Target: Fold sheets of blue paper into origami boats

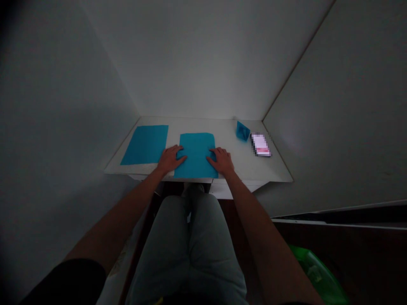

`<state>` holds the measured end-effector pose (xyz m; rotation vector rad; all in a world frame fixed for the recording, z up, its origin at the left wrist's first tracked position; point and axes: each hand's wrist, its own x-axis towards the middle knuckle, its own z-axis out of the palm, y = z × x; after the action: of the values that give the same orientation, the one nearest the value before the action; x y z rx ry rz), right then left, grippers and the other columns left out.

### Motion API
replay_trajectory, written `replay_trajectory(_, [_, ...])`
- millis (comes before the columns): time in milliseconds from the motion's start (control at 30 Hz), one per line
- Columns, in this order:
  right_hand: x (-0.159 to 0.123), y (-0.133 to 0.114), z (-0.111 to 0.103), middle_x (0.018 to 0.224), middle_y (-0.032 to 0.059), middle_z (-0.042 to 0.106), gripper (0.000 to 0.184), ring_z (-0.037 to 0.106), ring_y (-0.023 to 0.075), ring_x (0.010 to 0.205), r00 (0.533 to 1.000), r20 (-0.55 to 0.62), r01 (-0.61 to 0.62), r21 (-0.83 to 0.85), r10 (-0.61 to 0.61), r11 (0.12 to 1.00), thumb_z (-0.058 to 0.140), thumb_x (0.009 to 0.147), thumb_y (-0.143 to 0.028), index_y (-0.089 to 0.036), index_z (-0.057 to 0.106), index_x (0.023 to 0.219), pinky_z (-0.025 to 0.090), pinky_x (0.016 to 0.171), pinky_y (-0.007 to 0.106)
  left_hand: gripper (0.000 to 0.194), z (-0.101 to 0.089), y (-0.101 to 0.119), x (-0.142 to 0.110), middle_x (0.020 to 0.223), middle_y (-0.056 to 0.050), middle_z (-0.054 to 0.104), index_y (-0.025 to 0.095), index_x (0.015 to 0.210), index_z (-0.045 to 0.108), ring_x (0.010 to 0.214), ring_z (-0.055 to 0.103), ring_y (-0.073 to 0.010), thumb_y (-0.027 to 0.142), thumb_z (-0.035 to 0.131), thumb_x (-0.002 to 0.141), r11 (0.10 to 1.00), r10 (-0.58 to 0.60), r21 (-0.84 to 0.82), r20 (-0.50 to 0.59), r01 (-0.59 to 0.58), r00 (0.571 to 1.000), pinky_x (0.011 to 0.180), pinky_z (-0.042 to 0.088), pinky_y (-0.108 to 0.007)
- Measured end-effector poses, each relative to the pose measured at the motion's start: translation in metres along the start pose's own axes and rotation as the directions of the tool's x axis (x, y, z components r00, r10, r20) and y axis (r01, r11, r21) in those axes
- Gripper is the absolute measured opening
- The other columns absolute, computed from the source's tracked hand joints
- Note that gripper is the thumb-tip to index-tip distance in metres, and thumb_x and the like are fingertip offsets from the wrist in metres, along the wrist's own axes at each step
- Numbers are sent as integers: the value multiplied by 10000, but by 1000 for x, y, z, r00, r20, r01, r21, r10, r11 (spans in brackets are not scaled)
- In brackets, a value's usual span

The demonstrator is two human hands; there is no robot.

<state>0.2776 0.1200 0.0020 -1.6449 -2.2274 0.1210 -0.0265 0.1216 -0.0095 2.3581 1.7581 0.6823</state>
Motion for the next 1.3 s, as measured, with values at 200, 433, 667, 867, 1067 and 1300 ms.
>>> replay_trajectory(200, [0, 2, 2, 1380, 162, 648, 489, 564, 385, 1273, 999, -43, 9, 26, -8, 1000, 559, 1023, -560, -219, 678, 1352, 469, 1054, 555, 471, -2, 3, -1, 1486, -125, 680, 229, 1415, 661, 1428, 587, -322, 478, 657, 1015, 999, 10, -40, -49, -11, 999, 1223, 408, -478])
replay_trajectory(433, [1, 2, 1, 1318, 155, 668, 357, 576, 372, 1226, 997, -70, 41, 45, -38, 998, 597, 1009, -478, -212, 679, 1231, 486, 1005, 521, 261, -2, 3, -3, 1411, -108, 729, 235, 1236, 738, 1348, 645, -304, 365, 664, 1023, 996, 71, -44, -95, -75, 993, 1190, 443, -480])
replay_trajectory(667, [3, 7, 2, 1220, 135, 696, 166, 588, 348, 1152, 990, -83, 122, 70, -116, 990, 612, 958, -322, -222, 643, 1087, 485, 987, 495, 155, -3, 2, -3, 1358, -94, 755, 231, 1150, 709, 1319, 665, -285, 269, 648, 1012, 990, 127, -47, -97, -132, 987, 1162, 464, -477])
replay_trajectory(867, [2, 9, 3, 1328, 129, 709, 146, 593, 334, 1200, 977, -121, 191, 135, -175, 972, 592, 923, -218, -226, 609, 1067, 473, 1058, 498, 208, -7, 3, -5, 1390, -71, 743, 244, 1093, 679, 1342, 654, -256, 108, 625, 944, 978, 187, -74, -81, -193, 979, 1167, 469, -464])
replay_trajectory(1067, [2, 6, 2, 1245, 132, 743, 239, 622, 339, 1182, 990, -108, 101, 144, -86, 984, 605, 958, -278, -220, 645, 1187, 496, 1033, 496, 163, -7, 8, -6, 1243, -91, 791, 242, 1166, 679, 1115, 736, -287, 208, 599, 1029, 996, 87, -26, -60, -89, 994, 1079, 528, -456])
replay_trajectory(1300, [4, 10, 2, 1180, 143, 754, 364, 629, 341, 1103, 994, -112, 29, 148, -12, 989, 592, 980, -359, -196, 681, 1294, 504, 1006, 488, 383, -3, 6, -5, 1360, -120, 738, 245, 1474, 539, 1183, 734, -278, 303, 530, 1095, 989, -37, -147, -90, 23, 995, 1035, 562, -403])
